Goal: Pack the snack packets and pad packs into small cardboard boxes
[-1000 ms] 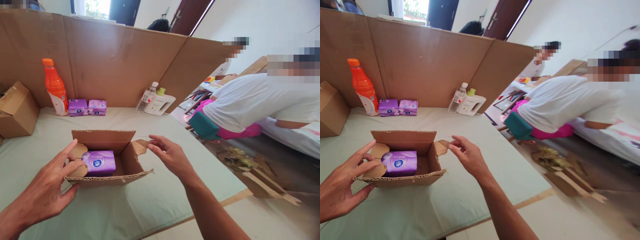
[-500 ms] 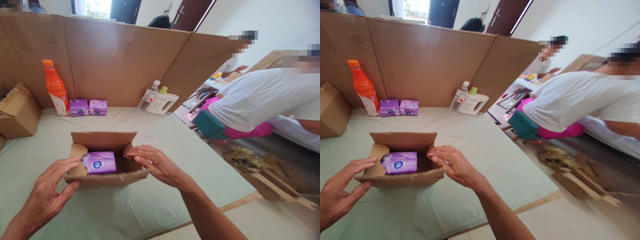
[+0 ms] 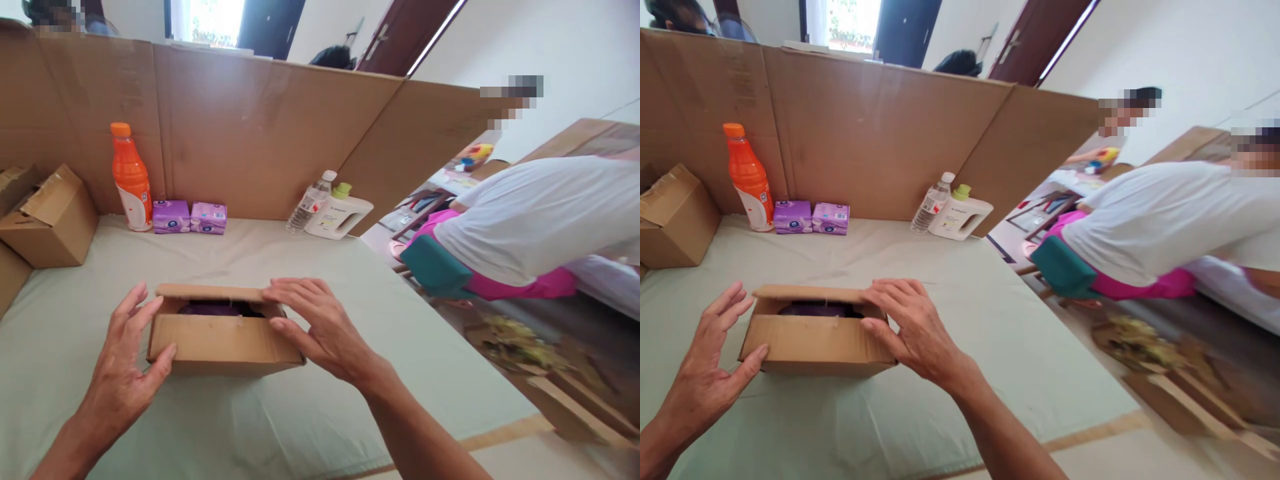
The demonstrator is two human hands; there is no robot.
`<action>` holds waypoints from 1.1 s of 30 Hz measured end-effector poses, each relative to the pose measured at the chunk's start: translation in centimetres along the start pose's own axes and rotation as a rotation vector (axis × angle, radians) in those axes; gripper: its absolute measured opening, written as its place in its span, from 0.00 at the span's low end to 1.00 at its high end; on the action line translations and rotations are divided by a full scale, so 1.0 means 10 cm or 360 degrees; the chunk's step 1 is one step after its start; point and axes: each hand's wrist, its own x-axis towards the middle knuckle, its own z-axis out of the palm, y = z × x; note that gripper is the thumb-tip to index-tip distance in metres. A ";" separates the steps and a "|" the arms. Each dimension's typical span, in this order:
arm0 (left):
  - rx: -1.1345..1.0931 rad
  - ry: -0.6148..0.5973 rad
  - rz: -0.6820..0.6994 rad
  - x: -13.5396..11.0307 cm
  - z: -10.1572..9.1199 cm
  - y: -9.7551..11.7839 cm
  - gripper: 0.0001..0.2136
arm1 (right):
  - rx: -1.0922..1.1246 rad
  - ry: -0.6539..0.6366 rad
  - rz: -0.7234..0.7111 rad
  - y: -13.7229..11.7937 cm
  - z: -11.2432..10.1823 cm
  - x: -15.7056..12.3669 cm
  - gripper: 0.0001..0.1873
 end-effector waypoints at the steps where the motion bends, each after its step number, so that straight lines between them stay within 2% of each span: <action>1: 0.0006 -0.0021 0.0003 0.00 0.00 -0.01 0.22 | -0.0029 -0.0022 -0.0031 0.00 0.03 -0.05 0.16; 4: -0.0018 -0.0138 0.0100 0.01 0.00 -0.05 0.15 | -0.0077 -0.0093 -0.0082 0.03 0.07 -0.20 0.18; 6: -0.0064 -0.0203 0.0189 0.02 0.00 -0.07 0.12 | -0.0057 -0.0151 -0.0100 0.04 0.06 -0.29 0.24; 9: -0.0101 -0.0252 0.0220 0.01 -0.02 -0.12 0.12 | -0.0030 -0.0264 -0.0084 0.05 0.03 -0.40 0.35; 13: -0.0076 -0.0304 0.0192 -0.05 -0.09 -0.19 0.14 | -0.0033 -0.0336 -0.0011 0.05 0.03 -0.50 0.44; 18: -0.0065 -0.0337 0.0196 -0.09 -0.08 -0.19 0.19 | 0.0054 -0.0269 0.0234 0.03 0.19 -0.63 0.37; 22: -0.0055 -0.0304 0.0264 -0.06 0.01 -0.12 0.18 | 0.0178 -0.0188 0.0473 0.00 0.32 -0.77 0.35; 25: -0.0098 -0.0293 0.0264 -0.07 0.02 -0.08 0.18 | 0.0255 -0.0198 0.0557 0.03 0.37 -0.84 0.34; 29: -0.0073 -0.0223 0.0140 -0.22 -0.12 -0.08 0.17 | 0.0352 -0.0297 0.0479 0.06 0.46 -0.70 0.34; 33: 0.0135 -0.0037 -0.0069 -0.58 -0.43 -0.15 0.18 | 0.0536 -0.0455 0.0226 -0.08 0.73 -0.18 0.35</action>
